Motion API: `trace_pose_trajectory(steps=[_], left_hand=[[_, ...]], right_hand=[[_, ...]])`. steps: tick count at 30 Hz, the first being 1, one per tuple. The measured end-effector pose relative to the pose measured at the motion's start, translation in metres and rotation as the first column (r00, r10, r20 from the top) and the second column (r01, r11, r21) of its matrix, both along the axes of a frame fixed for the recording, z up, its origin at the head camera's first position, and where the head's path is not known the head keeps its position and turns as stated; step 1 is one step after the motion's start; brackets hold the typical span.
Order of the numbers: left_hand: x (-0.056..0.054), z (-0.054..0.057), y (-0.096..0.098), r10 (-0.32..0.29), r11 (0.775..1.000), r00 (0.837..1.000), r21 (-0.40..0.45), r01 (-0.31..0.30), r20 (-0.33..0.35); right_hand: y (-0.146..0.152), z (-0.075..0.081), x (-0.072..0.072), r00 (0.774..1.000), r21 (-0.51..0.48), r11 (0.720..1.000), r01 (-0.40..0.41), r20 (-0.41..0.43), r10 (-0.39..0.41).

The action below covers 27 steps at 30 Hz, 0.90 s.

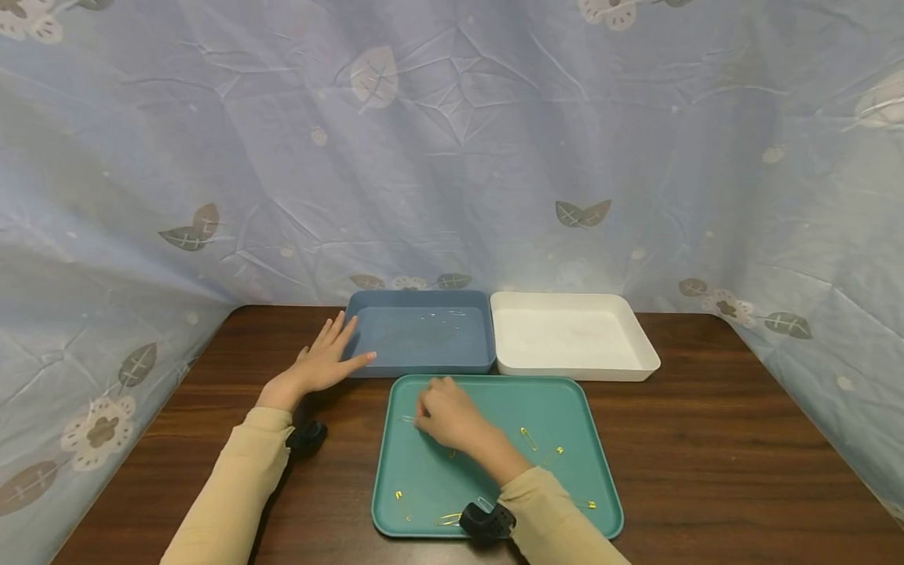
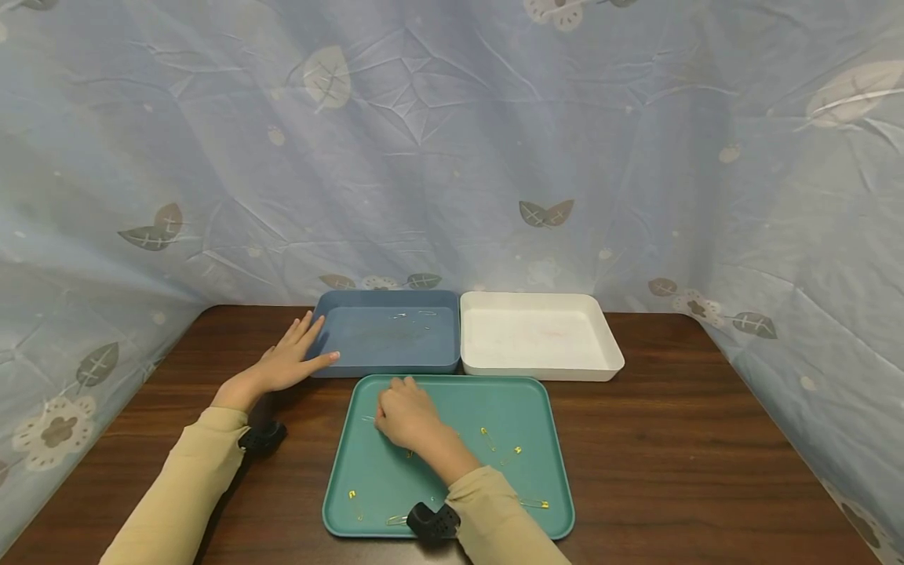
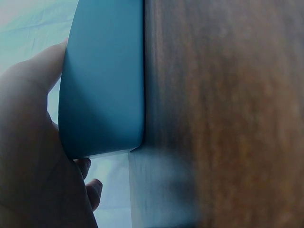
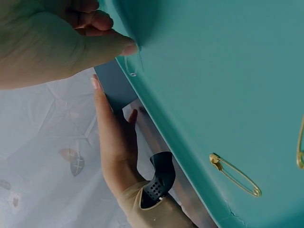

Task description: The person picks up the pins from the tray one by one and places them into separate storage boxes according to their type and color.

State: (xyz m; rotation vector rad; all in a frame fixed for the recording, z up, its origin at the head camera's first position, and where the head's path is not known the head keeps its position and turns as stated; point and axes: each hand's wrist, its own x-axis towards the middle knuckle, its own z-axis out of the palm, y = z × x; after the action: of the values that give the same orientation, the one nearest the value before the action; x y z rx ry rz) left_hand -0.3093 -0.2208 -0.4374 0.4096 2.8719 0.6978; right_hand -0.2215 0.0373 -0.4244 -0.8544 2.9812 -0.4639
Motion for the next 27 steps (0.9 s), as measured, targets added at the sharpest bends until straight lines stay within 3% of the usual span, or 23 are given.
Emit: trace_pose_trajectory(steps=[8, 19, 27], left_hand=[[0.0, 0.001, 0.0, 0.002, 1.0, 1.0, 0.008, -0.003, 0.009], [0.0, 0.001, -0.001, 0.004, 1.0, 1.0, -0.002, -0.004, 0.008], [0.0, 0.001, 0.001, 0.0, 1.0, 1.0, 0.008, 0.0, 0.01]], right_hand=[[0.0, -0.001, -0.006, 0.992, -0.043, 0.999, 0.024, -0.126, -0.029], [0.003, 0.002, -0.01, 0.982, -0.063, 0.998, 0.011, -0.188, -0.023], [0.01, 0.009, -0.024, 0.977, -0.082, 0.996, 0.037, -0.208, -0.053]])
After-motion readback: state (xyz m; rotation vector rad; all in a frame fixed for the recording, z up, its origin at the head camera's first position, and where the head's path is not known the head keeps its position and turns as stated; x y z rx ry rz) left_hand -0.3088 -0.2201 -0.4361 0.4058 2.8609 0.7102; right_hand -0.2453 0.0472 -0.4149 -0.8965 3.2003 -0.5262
